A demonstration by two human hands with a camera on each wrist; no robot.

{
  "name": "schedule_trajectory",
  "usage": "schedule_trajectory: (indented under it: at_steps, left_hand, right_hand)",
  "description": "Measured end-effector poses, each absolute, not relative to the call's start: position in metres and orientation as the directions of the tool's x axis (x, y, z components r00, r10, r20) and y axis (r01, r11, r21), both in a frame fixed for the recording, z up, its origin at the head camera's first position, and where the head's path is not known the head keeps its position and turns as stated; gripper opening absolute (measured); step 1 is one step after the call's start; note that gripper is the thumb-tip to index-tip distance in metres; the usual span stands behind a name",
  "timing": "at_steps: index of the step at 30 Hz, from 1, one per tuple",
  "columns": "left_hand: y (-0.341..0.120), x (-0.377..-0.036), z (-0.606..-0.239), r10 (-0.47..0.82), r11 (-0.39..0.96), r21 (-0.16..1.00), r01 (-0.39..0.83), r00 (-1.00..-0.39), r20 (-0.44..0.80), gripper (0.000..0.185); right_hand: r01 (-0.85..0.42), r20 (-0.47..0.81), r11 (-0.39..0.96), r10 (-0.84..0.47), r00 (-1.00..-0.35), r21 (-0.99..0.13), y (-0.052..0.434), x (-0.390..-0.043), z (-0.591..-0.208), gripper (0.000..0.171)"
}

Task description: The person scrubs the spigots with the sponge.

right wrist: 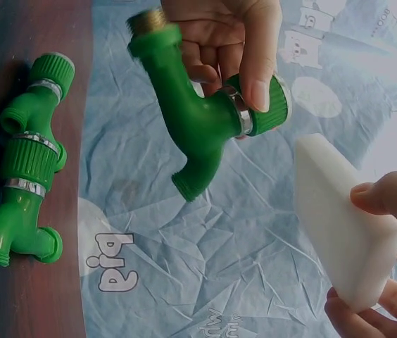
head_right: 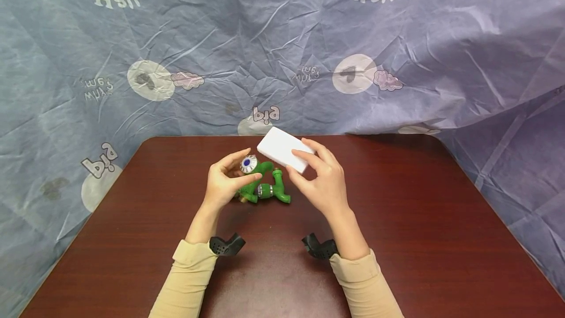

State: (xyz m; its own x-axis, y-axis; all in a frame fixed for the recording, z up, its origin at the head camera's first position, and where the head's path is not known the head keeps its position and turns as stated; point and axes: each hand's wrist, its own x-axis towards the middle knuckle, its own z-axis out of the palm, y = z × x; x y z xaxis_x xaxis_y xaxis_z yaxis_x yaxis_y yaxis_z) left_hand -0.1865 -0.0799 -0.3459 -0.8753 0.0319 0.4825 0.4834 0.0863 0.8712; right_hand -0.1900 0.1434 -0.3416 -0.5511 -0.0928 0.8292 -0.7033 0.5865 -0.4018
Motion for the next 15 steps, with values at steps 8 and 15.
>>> schedule_trajectory:
  at_steps: [8, 15]
  left_hand:
    - [-0.0789, -0.1894, -0.3517, 0.017, 0.121, 0.851, 0.511, -0.858, 0.513, 0.042]
    - [-0.0783, -0.1859, -0.3478, 0.007, 0.060, 0.881, 0.469, -0.883, 0.470, 0.037]
  right_hand:
    - [-0.700, 0.827, 0.587, -0.087, -0.555, -0.408, 0.1433, -0.1893, -0.3412, 0.029]
    - [-0.702, 0.826, 0.579, -0.086, -0.557, -0.414, 0.1437, -0.1886, -0.3405, 0.030]
